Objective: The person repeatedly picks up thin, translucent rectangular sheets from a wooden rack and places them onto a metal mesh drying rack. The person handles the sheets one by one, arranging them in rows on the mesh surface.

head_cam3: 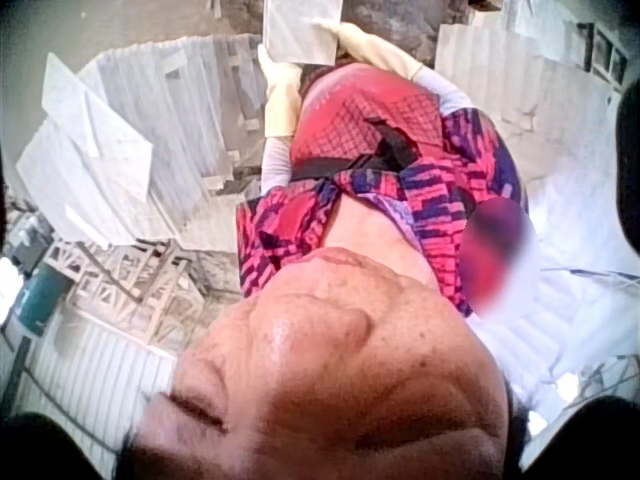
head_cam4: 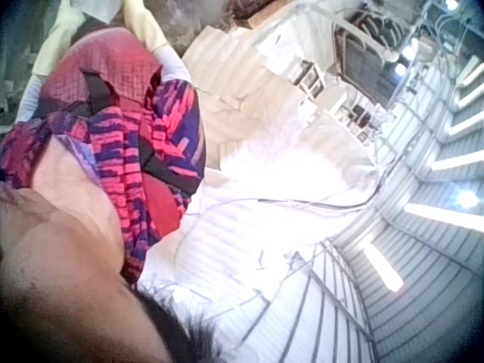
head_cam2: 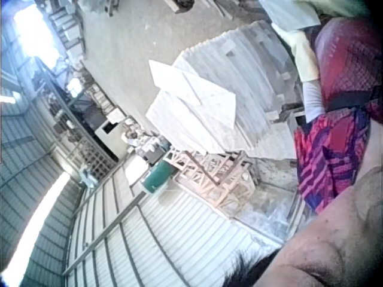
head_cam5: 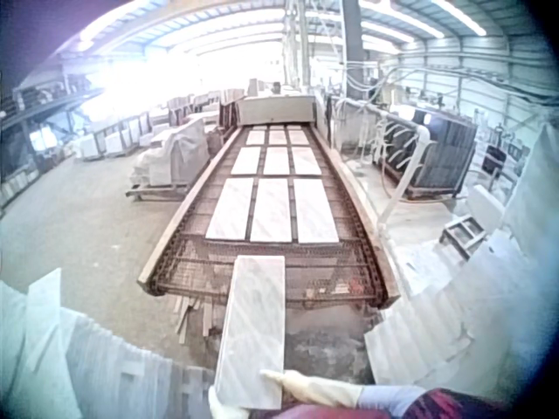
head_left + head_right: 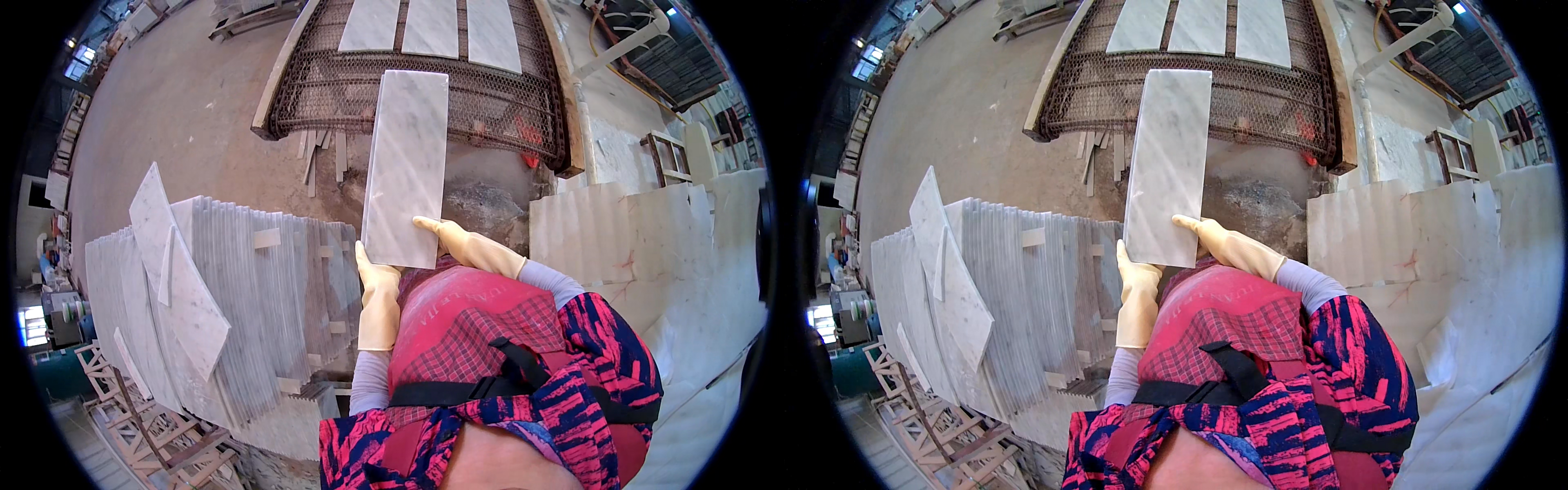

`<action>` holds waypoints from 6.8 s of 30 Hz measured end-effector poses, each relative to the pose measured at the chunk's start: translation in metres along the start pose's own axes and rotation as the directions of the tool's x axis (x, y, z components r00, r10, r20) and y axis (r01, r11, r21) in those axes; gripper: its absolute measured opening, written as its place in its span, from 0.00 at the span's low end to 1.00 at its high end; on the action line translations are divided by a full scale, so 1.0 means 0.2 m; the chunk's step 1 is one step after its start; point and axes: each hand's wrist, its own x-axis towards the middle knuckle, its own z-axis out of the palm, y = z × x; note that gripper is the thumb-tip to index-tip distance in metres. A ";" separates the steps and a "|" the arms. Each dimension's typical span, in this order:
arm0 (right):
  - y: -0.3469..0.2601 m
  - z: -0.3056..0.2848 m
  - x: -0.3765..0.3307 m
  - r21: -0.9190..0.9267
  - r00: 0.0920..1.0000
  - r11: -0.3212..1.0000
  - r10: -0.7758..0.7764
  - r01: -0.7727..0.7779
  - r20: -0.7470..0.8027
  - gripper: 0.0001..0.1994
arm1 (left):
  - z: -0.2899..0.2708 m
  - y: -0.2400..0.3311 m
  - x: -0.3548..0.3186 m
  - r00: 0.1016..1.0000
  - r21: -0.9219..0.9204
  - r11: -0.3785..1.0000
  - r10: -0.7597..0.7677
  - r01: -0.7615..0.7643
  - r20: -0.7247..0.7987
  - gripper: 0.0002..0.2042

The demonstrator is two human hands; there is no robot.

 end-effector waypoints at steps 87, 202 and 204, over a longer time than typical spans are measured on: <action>-0.10 -0.10 -0.06 -0.338 0.976 0.941 -0.101 0.031 -0.191 0.29 | 0.34 0.02 -0.08 0.976 -0.102 0.995 -0.042 0.021 -0.215 0.33; -0.01 -0.60 -0.62 0.011 0.936 0.946 -0.318 0.324 -0.151 0.22 | -0.15 0.00 0.55 0.953 0.210 0.935 -0.256 0.287 -0.165 0.27; -0.01 -0.54 -0.61 0.024 0.929 0.937 -0.343 0.350 -0.136 0.22 | -0.01 -0.03 0.35 0.976 0.264 0.951 -0.112 0.159 -0.187 0.27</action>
